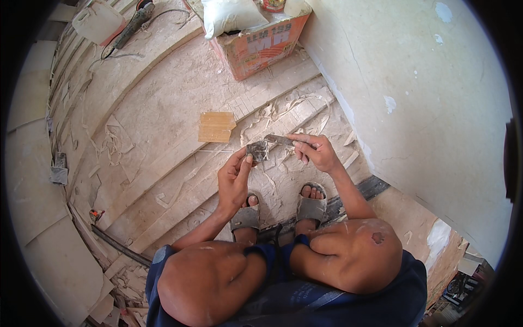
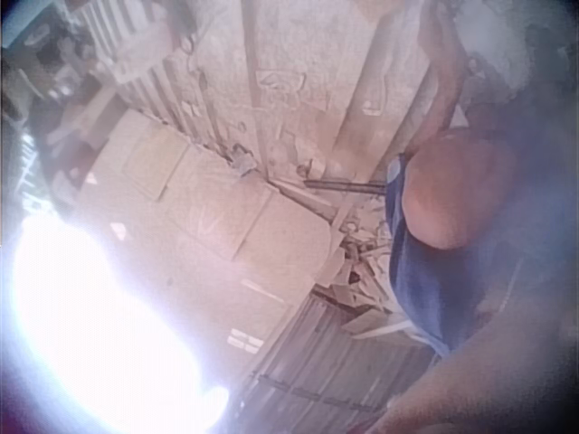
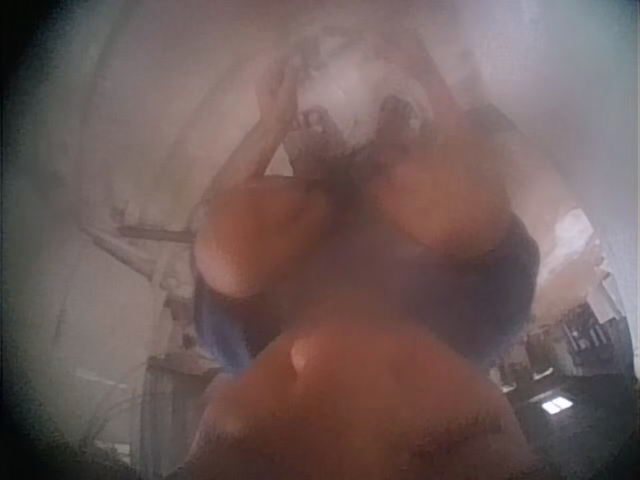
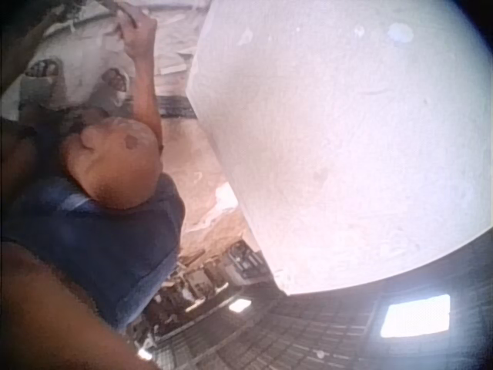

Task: The person applies a substance to a white wooden object using a small knife and scrapes small wooden blocks by hand.

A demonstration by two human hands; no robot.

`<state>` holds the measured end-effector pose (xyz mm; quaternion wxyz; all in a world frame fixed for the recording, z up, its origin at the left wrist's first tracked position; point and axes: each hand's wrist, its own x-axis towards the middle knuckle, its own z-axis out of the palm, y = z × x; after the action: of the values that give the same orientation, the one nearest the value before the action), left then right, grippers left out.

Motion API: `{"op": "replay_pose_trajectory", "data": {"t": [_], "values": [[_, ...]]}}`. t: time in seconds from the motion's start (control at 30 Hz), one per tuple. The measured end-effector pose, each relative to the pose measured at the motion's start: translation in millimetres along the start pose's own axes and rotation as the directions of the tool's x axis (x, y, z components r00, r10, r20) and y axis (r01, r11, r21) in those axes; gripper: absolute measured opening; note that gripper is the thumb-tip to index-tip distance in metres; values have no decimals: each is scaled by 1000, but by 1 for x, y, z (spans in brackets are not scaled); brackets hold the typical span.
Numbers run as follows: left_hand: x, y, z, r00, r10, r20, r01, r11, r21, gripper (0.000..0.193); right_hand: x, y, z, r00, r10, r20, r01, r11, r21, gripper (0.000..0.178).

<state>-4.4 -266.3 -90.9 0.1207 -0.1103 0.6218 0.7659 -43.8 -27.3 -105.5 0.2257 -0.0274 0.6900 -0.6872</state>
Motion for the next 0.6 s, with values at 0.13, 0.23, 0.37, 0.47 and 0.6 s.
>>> {"op": "replay_pose_trajectory", "data": {"t": [0.13,0.23,0.37,0.47,0.6], "values": [[1,0,0,1000,-13,14,13,1000,21,33,-1,2,-2,1000,-2,0,2,1000,-8,29],[1,1,-1,1000,-18,18,18,1000,9,33,0,2,-2,1000,-16,0,16,1000,-15,28],[3,1,0,999,-23,29,23,999,23,33,0,2,-5,1000,-13,13,12,1000,26,27],[4,5,5,999,-23,23,22,1000,22,33,-2,6,-9,1000,-20,16,19,997,73,27],[3,6,7,1000,-19,14,19,999,26,32,-2,2,-7,998,-48,-32,51,992,119,28]]}}
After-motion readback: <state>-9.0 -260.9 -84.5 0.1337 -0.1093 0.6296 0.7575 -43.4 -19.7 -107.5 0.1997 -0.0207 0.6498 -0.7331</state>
